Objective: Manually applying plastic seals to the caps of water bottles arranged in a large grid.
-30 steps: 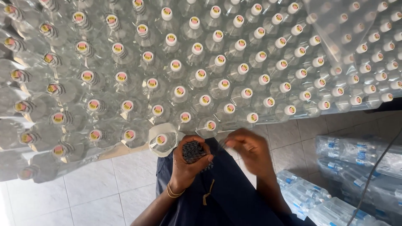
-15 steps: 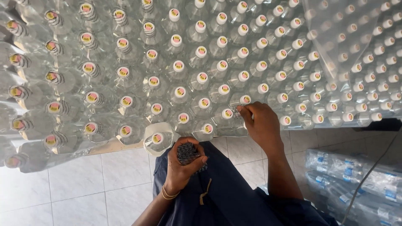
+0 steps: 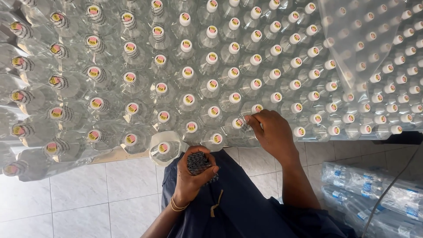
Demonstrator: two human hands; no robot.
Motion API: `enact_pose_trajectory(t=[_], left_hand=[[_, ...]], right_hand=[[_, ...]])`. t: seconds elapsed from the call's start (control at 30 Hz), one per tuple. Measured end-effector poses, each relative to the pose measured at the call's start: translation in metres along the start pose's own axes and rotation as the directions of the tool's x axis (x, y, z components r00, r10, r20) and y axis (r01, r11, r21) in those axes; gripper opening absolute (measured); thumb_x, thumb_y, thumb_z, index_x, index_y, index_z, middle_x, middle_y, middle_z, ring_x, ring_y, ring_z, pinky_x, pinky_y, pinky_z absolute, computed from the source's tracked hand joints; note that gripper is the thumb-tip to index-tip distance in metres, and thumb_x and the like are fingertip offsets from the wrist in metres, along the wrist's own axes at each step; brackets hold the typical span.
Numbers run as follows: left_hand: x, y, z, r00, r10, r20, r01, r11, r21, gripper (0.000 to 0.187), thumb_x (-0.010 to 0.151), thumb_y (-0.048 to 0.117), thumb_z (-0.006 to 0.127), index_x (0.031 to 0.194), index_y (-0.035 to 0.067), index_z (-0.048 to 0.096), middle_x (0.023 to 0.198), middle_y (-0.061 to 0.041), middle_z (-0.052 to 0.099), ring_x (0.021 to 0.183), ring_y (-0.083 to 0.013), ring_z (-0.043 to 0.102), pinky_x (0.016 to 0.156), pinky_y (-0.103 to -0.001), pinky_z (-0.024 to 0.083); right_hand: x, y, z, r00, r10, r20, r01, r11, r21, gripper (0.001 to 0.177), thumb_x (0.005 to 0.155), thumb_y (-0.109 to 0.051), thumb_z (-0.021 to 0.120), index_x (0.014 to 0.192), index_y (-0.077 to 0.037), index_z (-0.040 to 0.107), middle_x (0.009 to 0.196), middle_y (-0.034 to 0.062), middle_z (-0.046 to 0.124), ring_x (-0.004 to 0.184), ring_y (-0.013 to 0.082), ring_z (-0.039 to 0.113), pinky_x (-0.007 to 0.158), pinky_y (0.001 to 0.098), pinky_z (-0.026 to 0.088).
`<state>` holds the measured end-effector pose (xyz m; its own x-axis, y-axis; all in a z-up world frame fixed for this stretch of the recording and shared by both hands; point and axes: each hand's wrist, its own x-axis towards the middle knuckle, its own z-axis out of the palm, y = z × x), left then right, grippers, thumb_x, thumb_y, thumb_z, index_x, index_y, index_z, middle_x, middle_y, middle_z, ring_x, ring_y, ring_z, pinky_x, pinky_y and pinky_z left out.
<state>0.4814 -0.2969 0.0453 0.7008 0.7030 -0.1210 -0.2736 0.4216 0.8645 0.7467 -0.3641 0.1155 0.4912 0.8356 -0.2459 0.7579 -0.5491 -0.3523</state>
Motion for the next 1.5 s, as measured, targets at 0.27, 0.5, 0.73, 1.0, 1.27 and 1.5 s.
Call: enact_pose_trajectory(t=[0.27, 0.5, 0.73, 1.0, 1.27, 1.5], left_hand=[[0.000, 0.001, -0.002, 1.000, -0.013, -0.002, 0.013, 1.000, -0.001, 0.039, 0.089, 0.008, 0.088, 0.120, 0.008, 0.064, 0.088, -0.011, 0.074, 0.075, -0.0175, 0.067, 0.067, -0.032, 0.059], [0.002, 0.006, -0.005, 1.000, -0.012, 0.025, 0.012, 1.000, 0.001, 0.037, 0.091, 0.008, 0.087, 0.120, 0.008, 0.064, 0.089, -0.009, 0.073, 0.075, -0.0154, 0.065, 0.069, -0.031, 0.057], [0.005, 0.008, -0.001, 0.996, -0.010, 0.090, 0.012, 1.000, -0.022, 0.038, 0.092, 0.005, 0.087, 0.122, 0.006, 0.063, 0.092, -0.011, 0.074, 0.076, -0.0157, 0.068, 0.072, -0.030, 0.061], [0.010, 0.006, 0.006, 0.999, -0.009, 0.049, 0.010, 1.000, -0.024, 0.041, 0.091, 0.007, 0.089, 0.123, 0.008, 0.063, 0.093, -0.010, 0.074, 0.078, -0.0165, 0.069, 0.073, -0.031, 0.061], [0.015, -0.008, 0.007, 0.996, 0.022, 0.083, -0.026, 0.999, 0.044, 0.068, 0.078, 0.035, 0.097, 0.130, 0.008, 0.063, 0.104, -0.009, 0.074, 0.093, -0.0185, 0.074, 0.085, -0.033, 0.065], [0.016, -0.016, 0.013, 0.997, -0.080, 0.009, 0.081, 0.986, -0.145, 0.070, 0.074, 0.013, 0.102, 0.130, -0.004, 0.063, 0.100, -0.024, 0.075, 0.095, -0.0338, 0.081, 0.086, -0.044, 0.071]], right_hand=[[0.002, -0.013, 0.013, 1.000, 0.002, 0.010, 0.000, 0.992, -0.123, 0.041, 0.112, -0.048, 0.052, 0.107, -0.019, 0.082, 0.099, 0.0006, 0.072, 0.102, 0.0268, 0.065, 0.074, 0.0462, 0.053], [-0.002, -0.005, 0.040, 0.964, -0.243, -0.104, 0.224, 0.960, -0.167, 0.035, 0.113, -0.037, 0.055, 0.123, -0.008, 0.072, 0.107, 0.0063, 0.072, 0.098, 0.0310, 0.065, 0.082, 0.0499, 0.053], [0.002, -0.005, 0.038, 0.990, -0.134, 0.035, 0.137, 0.986, -0.092, 0.055, 0.110, -0.054, 0.049, 0.141, -0.011, 0.065, 0.124, 0.0073, 0.071, 0.113, 0.0314, 0.063, 0.094, 0.0501, 0.050], [-0.035, -0.030, 0.012, 0.950, -0.172, -0.262, 0.266, 0.885, 0.383, 0.041, 0.099, -0.034, 0.078, 0.133, -0.013, 0.070, 0.125, 0.0060, 0.072, 0.112, 0.0224, 0.073, 0.089, 0.0360, 0.062], [-0.033, -0.015, 0.039, 0.859, -0.470, 0.203, 0.078, 0.512, 0.855, 0.027, 0.092, -0.028, 0.087, 0.110, -0.010, 0.078, 0.092, 0.0027, 0.078, 0.080, 0.0138, 0.075, 0.076, 0.0290, 0.062], [-0.030, -0.028, 0.025, 0.892, -0.431, 0.136, 0.153, 0.570, 0.807, 0.017, 0.097, -0.007, 0.079, 0.112, -0.001, 0.082, 0.080, 0.0155, 0.085, 0.073, 0.0252, 0.083, 0.066, 0.0394, 0.066]])
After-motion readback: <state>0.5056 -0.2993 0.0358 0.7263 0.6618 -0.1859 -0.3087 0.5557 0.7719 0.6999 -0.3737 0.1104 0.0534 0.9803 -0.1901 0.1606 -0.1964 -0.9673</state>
